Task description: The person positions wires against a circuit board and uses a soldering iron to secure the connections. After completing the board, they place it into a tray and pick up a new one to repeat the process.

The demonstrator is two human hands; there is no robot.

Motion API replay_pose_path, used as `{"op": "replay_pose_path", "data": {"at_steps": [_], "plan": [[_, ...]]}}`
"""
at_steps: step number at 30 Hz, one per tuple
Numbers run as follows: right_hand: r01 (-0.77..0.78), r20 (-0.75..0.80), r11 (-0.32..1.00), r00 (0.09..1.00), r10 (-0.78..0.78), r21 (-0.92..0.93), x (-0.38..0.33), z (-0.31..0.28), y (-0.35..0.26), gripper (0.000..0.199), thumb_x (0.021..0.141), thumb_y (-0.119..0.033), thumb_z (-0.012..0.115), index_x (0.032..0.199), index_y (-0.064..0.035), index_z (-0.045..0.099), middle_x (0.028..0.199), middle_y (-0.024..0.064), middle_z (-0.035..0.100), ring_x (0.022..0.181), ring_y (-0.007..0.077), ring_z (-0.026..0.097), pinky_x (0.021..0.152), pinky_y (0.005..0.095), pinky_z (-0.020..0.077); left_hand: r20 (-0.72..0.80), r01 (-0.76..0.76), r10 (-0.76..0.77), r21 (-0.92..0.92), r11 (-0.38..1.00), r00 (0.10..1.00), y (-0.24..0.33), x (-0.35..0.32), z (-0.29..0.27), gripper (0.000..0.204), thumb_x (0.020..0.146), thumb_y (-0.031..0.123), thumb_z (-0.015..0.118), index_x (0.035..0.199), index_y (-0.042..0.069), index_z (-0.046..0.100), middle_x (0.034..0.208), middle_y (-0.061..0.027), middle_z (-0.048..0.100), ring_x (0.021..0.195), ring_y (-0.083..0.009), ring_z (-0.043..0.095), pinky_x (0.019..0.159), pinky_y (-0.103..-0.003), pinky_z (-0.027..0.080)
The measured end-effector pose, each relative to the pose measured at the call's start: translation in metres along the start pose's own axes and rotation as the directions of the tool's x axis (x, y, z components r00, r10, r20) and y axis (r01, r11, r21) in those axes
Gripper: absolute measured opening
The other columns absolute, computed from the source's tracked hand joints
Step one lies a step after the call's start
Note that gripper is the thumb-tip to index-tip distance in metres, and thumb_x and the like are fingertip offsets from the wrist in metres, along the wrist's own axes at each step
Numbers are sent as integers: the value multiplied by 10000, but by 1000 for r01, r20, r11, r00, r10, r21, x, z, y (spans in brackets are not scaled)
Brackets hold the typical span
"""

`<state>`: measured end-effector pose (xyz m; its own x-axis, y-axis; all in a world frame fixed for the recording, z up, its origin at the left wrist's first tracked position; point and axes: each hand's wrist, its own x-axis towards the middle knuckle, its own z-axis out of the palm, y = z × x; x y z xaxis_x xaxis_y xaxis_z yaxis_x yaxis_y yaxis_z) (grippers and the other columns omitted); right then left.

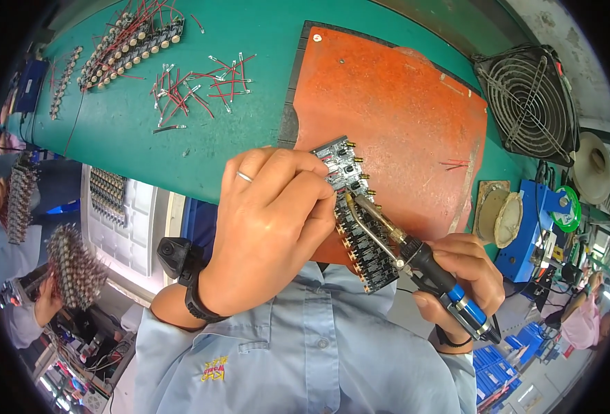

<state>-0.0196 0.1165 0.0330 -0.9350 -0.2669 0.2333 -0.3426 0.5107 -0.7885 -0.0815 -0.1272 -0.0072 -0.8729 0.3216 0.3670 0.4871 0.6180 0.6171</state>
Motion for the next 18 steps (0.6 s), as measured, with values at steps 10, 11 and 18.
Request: {"op": "replay_pose_path", "data": {"at_steps": [10,11,18], "plan": [[15,-46,1000,999,-16,-21,-6,-2,2,504,667,-310,833,966,24,604,895,176,642,843,298,611,789,421,468,14,33,-33,-4,999,999,2,2,-1,174,660,-34,707,787,52,625,951,-59,625,869,-251,547,788,-337,409],[31,-115,1000,993,-30,3,-9,-3,3,510,671,-320,830,965,27,599,891,178,637,836,291,603,783,419,466,12,33,-33,-4,999,999,2,2,-1,174,660,-34,707,787,52,625,951,-59,625,869,-251,547,788,-337,409],[21,-282,997,960,-1,68,-16,3,5,524,689,-342,819,954,41,581,869,177,617,817,263,573,760,399,458,6,19,-19,13,1000,1000,2,1,-4,154,671,-15,709,778,53,621,944,-48,624,871,-246,551,782,-344,406]]}}
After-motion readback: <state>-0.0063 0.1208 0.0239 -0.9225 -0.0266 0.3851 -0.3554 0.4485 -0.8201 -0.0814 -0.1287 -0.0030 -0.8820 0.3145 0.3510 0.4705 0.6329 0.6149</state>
